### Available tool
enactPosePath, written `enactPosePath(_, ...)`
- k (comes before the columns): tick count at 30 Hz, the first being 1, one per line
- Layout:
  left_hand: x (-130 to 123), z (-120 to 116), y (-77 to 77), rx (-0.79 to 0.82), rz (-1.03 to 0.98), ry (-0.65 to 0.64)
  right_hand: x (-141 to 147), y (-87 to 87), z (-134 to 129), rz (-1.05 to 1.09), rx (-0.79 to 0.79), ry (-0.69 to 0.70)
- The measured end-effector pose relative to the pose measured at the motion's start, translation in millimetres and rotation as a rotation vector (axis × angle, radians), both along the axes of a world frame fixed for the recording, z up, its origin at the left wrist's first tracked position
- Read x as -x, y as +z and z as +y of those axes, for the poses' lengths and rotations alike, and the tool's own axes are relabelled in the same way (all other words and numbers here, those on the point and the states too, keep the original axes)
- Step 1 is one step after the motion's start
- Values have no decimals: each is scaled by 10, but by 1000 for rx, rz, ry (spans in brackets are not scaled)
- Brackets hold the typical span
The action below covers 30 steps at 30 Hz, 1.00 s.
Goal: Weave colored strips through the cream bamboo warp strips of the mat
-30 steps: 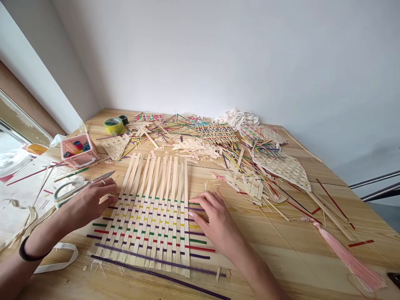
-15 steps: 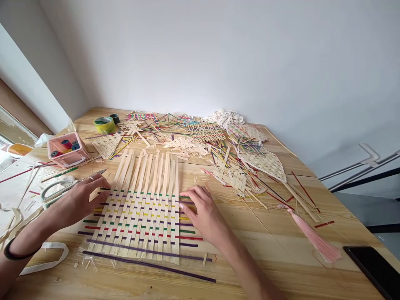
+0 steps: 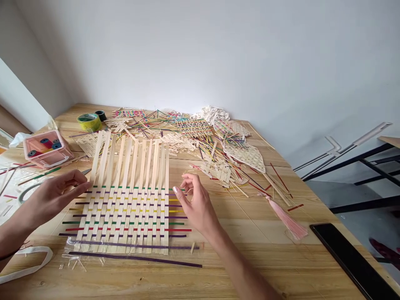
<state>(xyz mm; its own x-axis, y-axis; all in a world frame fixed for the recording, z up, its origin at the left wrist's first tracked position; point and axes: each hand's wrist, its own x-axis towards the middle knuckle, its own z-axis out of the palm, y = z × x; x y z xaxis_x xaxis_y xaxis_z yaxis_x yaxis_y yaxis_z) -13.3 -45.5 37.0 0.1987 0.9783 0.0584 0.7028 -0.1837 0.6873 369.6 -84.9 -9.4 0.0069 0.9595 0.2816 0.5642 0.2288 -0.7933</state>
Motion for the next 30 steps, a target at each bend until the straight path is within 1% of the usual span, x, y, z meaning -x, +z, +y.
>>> enactPosePath(4,4,-21,28,67,-110,13,37,-7,-33,120,95,29)
enactPosePath(8,18,-41,27,98,-185,33,91,-6,-86,64,118,-4)
enactPosePath(11,24,-42,22,106,-188,44,127,10,-113,58,151,-4)
enactPosePath(20,4,-49,34,96,-167,49,91,25,-87,243,252,122)
enactPosePath(26,7,-42,28,90,-201,45,67,42,-90,226,206,137)
enactPosePath(30,-13,-47,36,63,-165,59,134,65,-116,165,159,84)
